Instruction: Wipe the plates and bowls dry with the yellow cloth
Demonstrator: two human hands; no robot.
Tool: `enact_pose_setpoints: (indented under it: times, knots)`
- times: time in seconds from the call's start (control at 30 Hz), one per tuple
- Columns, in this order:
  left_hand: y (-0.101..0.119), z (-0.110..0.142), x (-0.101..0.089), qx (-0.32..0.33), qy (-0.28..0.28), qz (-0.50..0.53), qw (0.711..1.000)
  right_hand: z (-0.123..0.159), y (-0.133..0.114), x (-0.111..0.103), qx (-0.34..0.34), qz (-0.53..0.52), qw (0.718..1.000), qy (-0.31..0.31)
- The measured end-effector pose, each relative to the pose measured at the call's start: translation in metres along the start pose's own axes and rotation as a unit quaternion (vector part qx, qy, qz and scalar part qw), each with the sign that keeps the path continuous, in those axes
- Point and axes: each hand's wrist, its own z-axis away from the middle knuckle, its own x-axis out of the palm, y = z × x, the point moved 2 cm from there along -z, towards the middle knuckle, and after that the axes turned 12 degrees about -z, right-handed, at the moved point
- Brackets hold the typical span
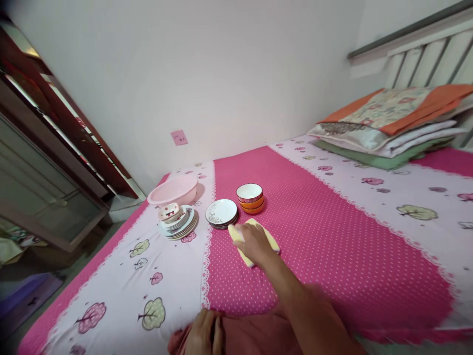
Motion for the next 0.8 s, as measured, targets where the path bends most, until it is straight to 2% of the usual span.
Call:
enact_pose_setpoints:
  times: [0.07, 0.23, 0.33, 0.43, 0.57, 0.7, 0.8]
  knots:
    - [0.001, 0.0, 0.0, -0.011, -0.023, 0.006, 1.0, 0.01, 0.014, -0.01, 0.007, 0.047, 0.998, -0.033]
    - [-0.003, 0.003, -0.007, -0.027, -0.066, 0.042, 0.997, 0.043, 0.042, -0.035, 0.038, 0.145, 0.988, -0.039]
    - [-0.002, 0.001, -0.012, -0.014, -0.071, 0.046, 0.996, 0.076, 0.051, -0.029, 0.031, 0.178, 0.982, -0.062]
    - [0.004, -0.003, -0.016, -0.002, -0.062, 0.046, 0.997, 0.106, 0.055, -0.017, 0.03, 0.202, 0.978, -0.036]
    - [0.012, -0.005, -0.021, 0.004, -0.044, 0.039, 0.998, 0.136, 0.05, -0.014, 0.035, 0.205, 0.978, -0.027]
    - [0.015, -0.003, -0.022, 0.008, -0.035, 0.028, 0.999, 0.17, 0.033, -0.025, 0.028, 0.199, 0.978, -0.056]
    - [0.018, -0.003, -0.019, 0.011, -0.031, 0.027, 0.999, 0.201, 0.015, -0.025, 0.015, 0.199, 0.975, -0.092]
